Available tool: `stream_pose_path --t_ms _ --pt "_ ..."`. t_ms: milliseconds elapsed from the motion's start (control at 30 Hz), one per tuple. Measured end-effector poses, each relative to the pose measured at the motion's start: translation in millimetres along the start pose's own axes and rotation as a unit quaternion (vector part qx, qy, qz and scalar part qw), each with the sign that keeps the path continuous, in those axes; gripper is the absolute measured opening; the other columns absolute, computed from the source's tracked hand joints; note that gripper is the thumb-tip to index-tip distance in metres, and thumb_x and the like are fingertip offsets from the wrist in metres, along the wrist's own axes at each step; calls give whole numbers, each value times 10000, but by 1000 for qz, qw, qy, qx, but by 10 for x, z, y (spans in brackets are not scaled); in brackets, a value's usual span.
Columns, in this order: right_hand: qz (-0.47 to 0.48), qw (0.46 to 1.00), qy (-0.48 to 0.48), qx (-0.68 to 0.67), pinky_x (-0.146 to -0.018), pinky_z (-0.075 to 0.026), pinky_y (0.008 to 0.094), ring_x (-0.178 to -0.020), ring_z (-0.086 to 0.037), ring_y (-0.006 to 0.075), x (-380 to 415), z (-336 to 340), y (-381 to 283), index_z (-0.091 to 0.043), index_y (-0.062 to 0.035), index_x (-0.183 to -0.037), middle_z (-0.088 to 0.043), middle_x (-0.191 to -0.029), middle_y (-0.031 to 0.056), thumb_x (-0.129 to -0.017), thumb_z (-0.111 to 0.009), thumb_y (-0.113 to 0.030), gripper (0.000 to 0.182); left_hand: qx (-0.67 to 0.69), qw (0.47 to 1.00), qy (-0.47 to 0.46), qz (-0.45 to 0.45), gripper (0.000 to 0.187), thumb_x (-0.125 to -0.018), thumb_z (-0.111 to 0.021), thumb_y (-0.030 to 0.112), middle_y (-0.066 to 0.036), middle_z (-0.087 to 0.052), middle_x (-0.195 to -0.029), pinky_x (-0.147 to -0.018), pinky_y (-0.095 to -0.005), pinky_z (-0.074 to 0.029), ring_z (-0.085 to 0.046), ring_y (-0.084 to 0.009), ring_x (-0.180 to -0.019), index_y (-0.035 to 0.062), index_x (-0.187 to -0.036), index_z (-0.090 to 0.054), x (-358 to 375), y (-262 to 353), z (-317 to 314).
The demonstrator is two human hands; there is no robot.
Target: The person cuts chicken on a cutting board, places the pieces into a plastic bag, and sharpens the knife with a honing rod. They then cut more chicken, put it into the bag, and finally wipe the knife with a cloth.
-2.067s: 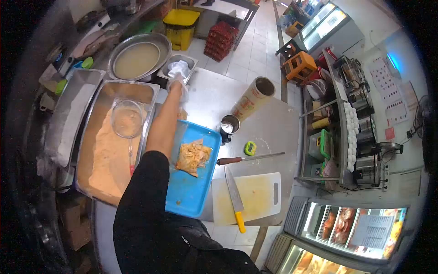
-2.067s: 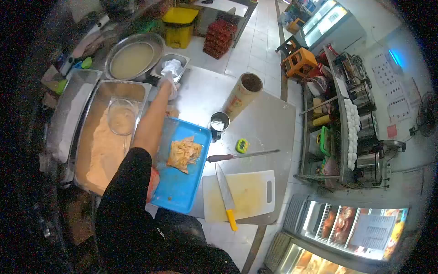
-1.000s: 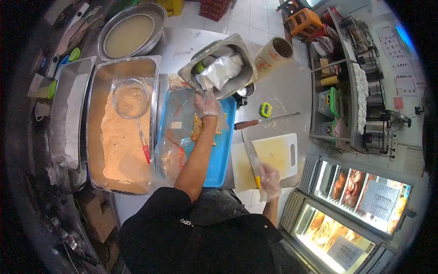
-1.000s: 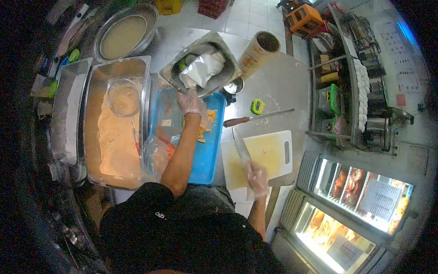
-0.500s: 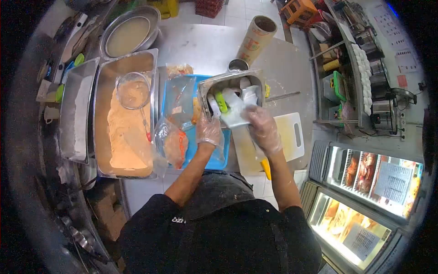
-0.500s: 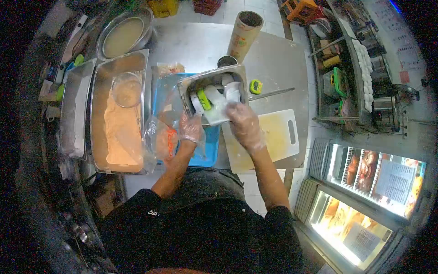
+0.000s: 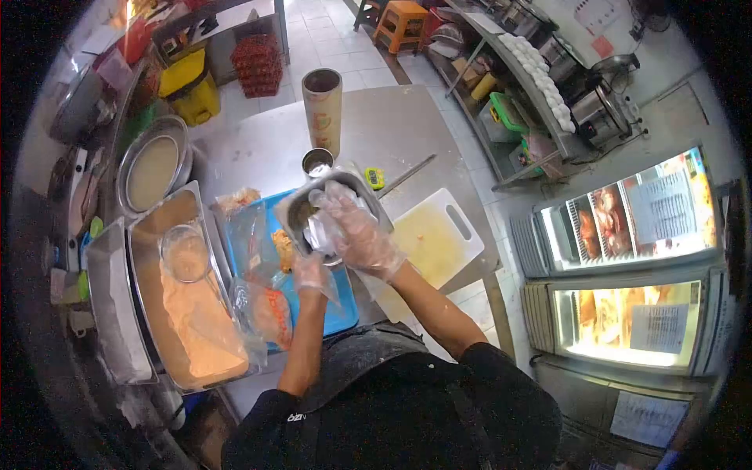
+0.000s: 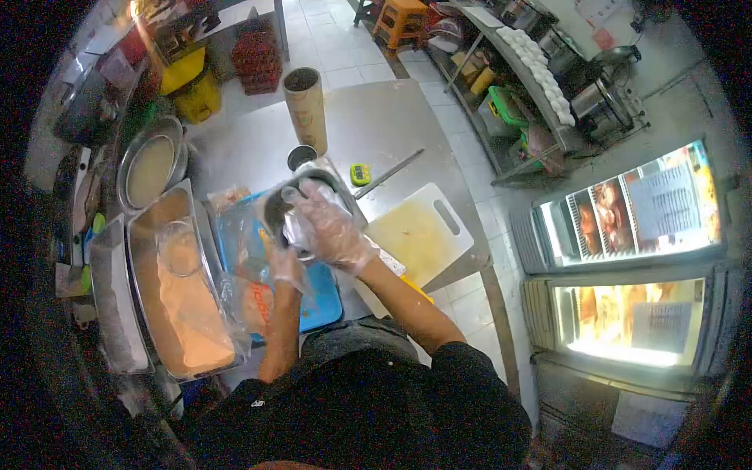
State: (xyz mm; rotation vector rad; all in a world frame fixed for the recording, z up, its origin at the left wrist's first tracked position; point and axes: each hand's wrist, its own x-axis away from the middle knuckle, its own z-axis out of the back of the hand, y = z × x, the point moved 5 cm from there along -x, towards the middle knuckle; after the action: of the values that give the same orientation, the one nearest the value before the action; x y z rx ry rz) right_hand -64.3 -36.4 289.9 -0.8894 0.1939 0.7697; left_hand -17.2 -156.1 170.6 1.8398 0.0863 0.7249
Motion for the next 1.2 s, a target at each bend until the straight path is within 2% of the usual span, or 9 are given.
stream_pose_path --t_ms 200,433,633,800,900,967,1100,1167,1200 --pt "-192 965 171 -60 -817 -459 324 -921 -568 234 908 655 551 -528 -36 -1091 -574 -1031 136 -798 -563 -73 297 -206 963 143 -98 381 -765 -465 99 -125 -535 -1087 -845 -368 -427 -518 -238 -1006 82 -1146 -452 -988 22 701" --pt "-416 878 187 146 -734 -472 335 -911 -561 267 3125 925 1058 -561 -33 -1036 -583 -994 140 -781 -567 -71 258 -775 604 69 -176 239 -785 -491 246 -82 -588 -994 -761 -368 -458 -560 -224 -935 117 -930 -631 -2621 1269 487" --pt "-637 738 161 152 -700 -467 333 -801 -587 282 4454 482 624 -581 -41 -979 -601 -892 150 -780 -566 -106 210 -865 466 6 -183 354 -798 -468 282 -61 -409 -1185 -873 -341 -375 -415 -209 -1087 132 -1118 -460 -3106 756 616" --pt "-508 857 42 69 -784 -437 383 -903 -550 305 3239 -232 678 -580 -55 -952 -576 -955 151 -752 -571 -179 236 -894 387 -4 -224 513 -810 -449 313 -44 -260 -1344 -966 -320 -305 -295 -196 -1214 145 -1276 -317 -2931 649 609" --pt "-296 952 23 79 -828 -423 405 -968 -507 314 2504 -684 943 -571 -102 -1014 -541 -1037 133 -726 -592 -253 326 -904 206 30 -373 617 -816 -437 331 -33 -170 -1439 -1022 -307 -264 -223 -188 -1290 153 -1370 -231 -2326 617 616" --pt "-266 956 -103 70 -829 -412 396 -978 -492 309 2073 -748 987 -562 -137 -1049 -522 -1028 147 -725 -596 -258 347 -870 483 33 -91 615 -818 -411 288 -83 -280 -1397 -1060 -283 -193 -277 -222 -1278 130 -1376 -206 -1491 881 494" --pt "-111 945 -254 171 -821 -405 379 -962 -484 292 1859 -1036 1092 -567 -214 -1081 -504 -982 157 -710 -593 -330 389 -919 372 -56 -118 442 -855 -430 308 -162 -501 -1148 -1009 -360 -292 -474 -268 -1089 31 -1200 -435 -421 816 110" --pt "-68 961 -200 180 -768 -429 377 -877 -521 274 1783 -1047 1118 -590 -204 -1035 -529 -924 135 -704 -581 -356 364 -252 959 -95 -88 336 -829 -514 278 -112 -522 -1017 -882 -391 -381 -499 -265 -965 45 -1070 -512 -427 369 393" --pt "-74 957 -215 179 -745 -440 372 -850 -536 270 1756 -1073 1150 -596 -173 -985 -545 -896 125 -710 -574 -338 321 203 973 -97 -47 285 -816 -556 263 -87 -532 -952 -818 -406 -426 -511 -264 -902 51 -1006 -550 -381 236 444"
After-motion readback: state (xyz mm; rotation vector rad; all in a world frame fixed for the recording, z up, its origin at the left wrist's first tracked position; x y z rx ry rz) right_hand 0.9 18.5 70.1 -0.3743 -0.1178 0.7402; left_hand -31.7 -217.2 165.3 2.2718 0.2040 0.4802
